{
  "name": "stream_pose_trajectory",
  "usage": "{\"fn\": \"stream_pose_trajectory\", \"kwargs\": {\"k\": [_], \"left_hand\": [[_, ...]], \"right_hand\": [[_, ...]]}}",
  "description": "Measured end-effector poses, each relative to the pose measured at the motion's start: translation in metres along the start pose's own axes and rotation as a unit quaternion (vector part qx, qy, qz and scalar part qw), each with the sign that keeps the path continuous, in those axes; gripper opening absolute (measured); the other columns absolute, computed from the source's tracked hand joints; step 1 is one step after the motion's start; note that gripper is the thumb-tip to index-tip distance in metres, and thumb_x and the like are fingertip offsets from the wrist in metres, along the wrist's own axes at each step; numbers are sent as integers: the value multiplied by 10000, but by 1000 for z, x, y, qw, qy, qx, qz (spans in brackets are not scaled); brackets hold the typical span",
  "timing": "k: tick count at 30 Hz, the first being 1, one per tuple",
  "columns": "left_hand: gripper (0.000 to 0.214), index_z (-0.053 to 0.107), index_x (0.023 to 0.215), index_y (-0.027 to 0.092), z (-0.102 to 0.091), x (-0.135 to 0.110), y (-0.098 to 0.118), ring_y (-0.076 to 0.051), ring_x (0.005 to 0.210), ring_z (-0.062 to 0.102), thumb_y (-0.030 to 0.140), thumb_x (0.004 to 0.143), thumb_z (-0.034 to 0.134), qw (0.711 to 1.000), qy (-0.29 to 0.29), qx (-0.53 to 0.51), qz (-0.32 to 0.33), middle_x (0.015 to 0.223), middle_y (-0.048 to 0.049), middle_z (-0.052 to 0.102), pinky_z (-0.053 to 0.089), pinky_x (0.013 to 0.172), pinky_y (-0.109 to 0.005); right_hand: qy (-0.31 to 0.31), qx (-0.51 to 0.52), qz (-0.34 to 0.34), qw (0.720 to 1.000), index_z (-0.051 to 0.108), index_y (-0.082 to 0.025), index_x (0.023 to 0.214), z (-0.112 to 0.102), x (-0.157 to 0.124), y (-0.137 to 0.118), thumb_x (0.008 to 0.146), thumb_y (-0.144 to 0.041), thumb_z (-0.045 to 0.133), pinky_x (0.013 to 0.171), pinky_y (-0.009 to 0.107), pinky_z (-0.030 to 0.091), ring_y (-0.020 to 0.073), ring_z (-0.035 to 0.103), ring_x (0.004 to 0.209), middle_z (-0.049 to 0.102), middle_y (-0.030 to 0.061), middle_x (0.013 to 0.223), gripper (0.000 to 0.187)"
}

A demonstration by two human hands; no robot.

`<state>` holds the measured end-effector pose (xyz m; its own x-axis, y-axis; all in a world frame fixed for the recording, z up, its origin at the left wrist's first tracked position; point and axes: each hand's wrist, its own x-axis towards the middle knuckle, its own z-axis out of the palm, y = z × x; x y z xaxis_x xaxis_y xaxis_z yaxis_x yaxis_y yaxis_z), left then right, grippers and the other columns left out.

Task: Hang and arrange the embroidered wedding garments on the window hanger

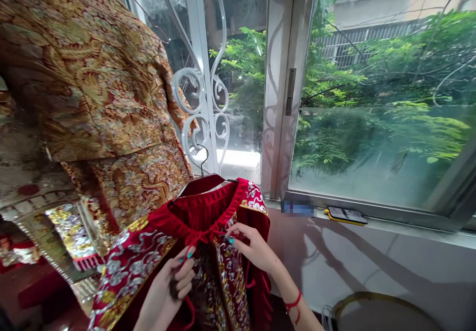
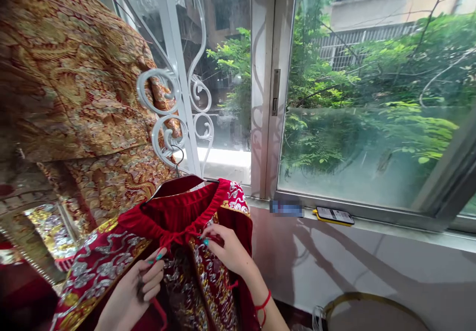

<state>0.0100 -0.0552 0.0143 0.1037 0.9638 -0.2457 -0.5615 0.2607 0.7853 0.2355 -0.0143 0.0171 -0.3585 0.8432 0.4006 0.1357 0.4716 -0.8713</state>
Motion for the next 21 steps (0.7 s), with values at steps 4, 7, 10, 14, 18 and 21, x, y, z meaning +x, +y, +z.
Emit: {"fn": "stream_pose_trajectory", "kwargs": {"k": [4,7,10,14,18,21], "left_hand": [[223,615,945,163,10,-3,-1,-11,415,178,162,727,665,997,-5,-79,-5,573,107,313,132,390,-142],[426,634,1108,200,16,-4,-3,18,433,170,226,705,768,999,-28,-25,30,714,62,486,117,409,-150],[594,627,1229,232,18,-6,-5,24,454,168,365,684,823,994,-52,67,75,857,12,549,125,422,-180],[657,597,1309,230,17,-6,0,-16,478,201,503,732,750,969,-45,197,143,806,20,503,187,439,-211],[429,675,1214,250,20,-7,13,-89,645,409,405,814,667,891,7,370,262,889,-2,449,343,545,-215],[334,680,1188,258,24,-12,20,-147,838,496,277,876,562,839,-41,462,285,946,-22,450,435,721,-241]], "right_hand": [[17,-150,24,988,739,-205,859,-4,-4,14,804,-104,569,662,260,412,138,553,696,580,11,821,205],[153,-214,24,965,730,-179,751,7,5,18,798,-108,572,603,274,394,135,504,605,542,11,731,180],[293,-141,-15,946,711,-180,707,25,18,8,802,-182,619,605,272,419,148,528,623,573,15,703,132],[222,32,-35,974,730,-188,670,40,36,-11,767,-239,671,628,263,456,158,585,667,639,20,695,124],[7,101,-28,994,771,-196,694,42,41,-20,753,-296,707,613,250,448,139,574,633,639,5,650,132],[-31,103,-25,994,774,-202,711,42,37,-25,777,-342,701,695,267,468,157,599,720,660,16,707,171]]}}
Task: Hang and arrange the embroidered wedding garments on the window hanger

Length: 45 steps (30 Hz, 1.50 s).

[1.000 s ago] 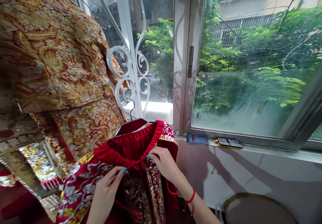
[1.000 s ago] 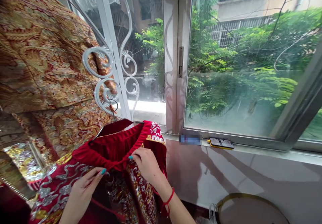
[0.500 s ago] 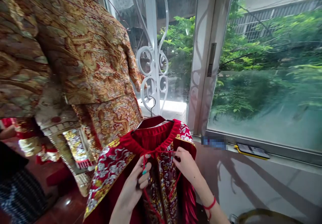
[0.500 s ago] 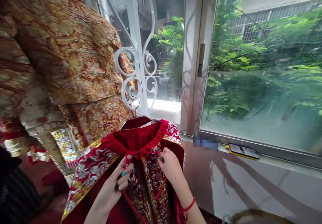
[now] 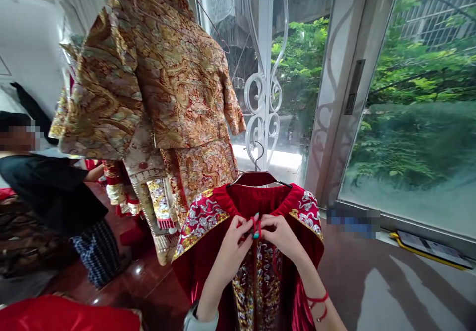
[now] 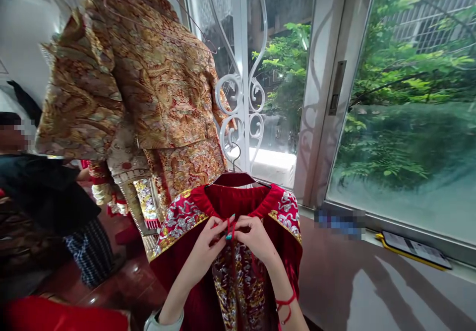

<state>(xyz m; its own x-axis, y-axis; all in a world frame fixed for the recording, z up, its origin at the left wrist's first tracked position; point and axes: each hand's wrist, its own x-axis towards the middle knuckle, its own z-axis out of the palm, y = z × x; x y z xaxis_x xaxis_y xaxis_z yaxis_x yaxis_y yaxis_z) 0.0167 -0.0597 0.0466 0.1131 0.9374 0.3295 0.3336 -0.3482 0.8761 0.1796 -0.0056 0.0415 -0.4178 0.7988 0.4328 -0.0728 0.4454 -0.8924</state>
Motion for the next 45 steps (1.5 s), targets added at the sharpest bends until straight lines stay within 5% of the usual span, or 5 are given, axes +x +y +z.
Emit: {"fn": "stream_pose_trajectory", "kwargs": {"k": [18,27,33,39,45], "left_hand": [[237,675,1014,227,3,4,-23,-222,985,590,181,935,457,955,13,238,179,1084,-87,638,468,872,-361],[243,682,974,240,-54,-11,-44,-245,973,573,183,938,448,933,56,328,139,1039,-78,694,372,887,-413],[115,638,918,209,-10,-15,-44,-202,887,573,277,885,552,987,148,-34,58,957,-60,646,418,830,-346],[344,482,783,203,20,-20,-40,-79,540,404,454,723,710,865,88,-481,-113,703,48,480,338,563,-248],[234,528,715,194,-24,-27,-35,-116,586,404,390,827,588,994,95,-48,-39,647,38,478,307,595,-263]], "right_hand": [[262,-195,-79,942,715,-204,864,42,-45,28,922,-219,480,838,368,515,211,608,904,618,98,981,243],[313,-364,-142,866,733,-223,791,2,-39,31,930,-239,498,863,448,472,228,592,873,661,93,916,273],[309,-19,-6,951,702,-198,807,18,-35,24,817,-457,638,723,364,518,220,590,852,613,96,973,267],[248,269,64,928,595,-234,838,41,-41,30,861,-524,498,667,357,523,172,576,658,622,31,781,307],[180,-198,-17,963,628,-242,785,-12,-48,6,847,-499,595,684,323,439,198,538,699,649,35,749,266]]}}
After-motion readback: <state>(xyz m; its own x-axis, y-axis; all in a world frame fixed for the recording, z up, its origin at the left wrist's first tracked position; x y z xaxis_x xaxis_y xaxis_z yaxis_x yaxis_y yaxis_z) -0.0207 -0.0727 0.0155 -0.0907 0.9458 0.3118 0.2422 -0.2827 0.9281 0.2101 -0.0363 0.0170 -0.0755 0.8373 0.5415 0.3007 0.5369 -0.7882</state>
